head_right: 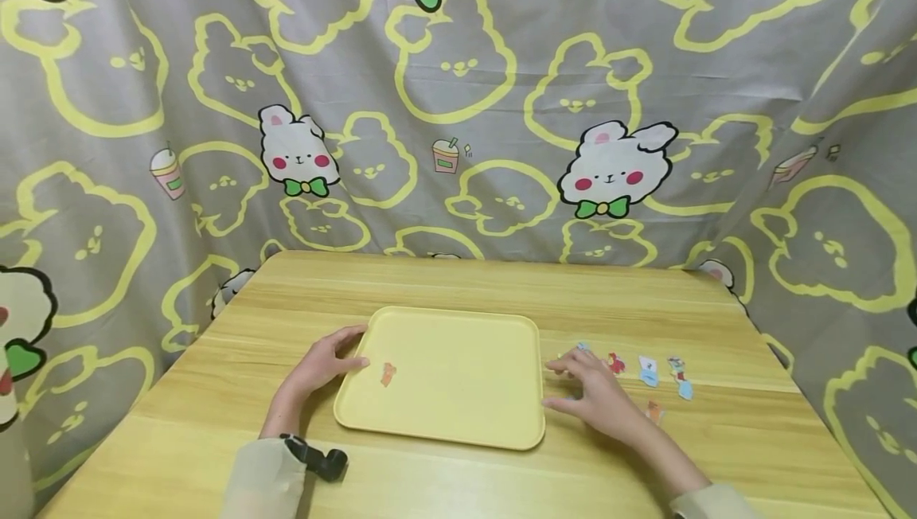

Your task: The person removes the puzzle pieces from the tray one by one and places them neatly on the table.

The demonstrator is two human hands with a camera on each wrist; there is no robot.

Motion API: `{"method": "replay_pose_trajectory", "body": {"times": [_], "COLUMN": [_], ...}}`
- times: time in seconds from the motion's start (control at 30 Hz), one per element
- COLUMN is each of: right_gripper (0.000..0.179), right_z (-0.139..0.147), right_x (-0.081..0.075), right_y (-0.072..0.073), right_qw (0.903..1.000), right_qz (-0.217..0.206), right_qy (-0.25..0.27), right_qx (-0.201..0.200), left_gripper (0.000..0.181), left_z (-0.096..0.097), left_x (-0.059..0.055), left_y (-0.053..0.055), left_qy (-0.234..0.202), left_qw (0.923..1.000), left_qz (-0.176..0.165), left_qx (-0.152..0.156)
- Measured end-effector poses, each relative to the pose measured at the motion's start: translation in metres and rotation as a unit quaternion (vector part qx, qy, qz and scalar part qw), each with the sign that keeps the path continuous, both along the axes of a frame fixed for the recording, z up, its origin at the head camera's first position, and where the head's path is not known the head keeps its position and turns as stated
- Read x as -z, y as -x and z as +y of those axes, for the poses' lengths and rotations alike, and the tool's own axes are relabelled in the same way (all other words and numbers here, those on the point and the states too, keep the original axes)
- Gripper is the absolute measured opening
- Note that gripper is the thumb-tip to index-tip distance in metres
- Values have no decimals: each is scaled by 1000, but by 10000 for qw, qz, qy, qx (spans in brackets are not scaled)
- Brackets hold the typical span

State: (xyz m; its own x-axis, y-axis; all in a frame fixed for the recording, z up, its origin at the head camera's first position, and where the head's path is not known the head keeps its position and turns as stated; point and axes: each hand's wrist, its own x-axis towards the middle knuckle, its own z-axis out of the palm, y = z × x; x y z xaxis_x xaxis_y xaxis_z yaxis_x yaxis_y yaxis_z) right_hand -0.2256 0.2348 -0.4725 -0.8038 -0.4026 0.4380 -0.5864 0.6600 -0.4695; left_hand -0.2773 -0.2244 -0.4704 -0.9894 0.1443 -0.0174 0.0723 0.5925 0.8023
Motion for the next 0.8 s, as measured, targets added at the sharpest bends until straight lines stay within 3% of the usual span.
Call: {"method": "replay_pose_trajectory", "body": {"times": [0.43,0.8], "right_gripper": [49,49], "right_z": [-83,-146], "right_x": [-2,-8], "right_y": [21,27], "right_qw": [9969,9936], "right_qz": [-57,-241], "right_qy": [-258,-307], "right_qx": [-742,-1056], "left_gripper": [64,63], "left_z": [0,0], "left_x": [-1,1], "left_y": [0,0], "left_qy": [-36,-55], "left_qw": [10000,9999], "left_qz": [-6,38], "left_qx": [-87,-118]}}
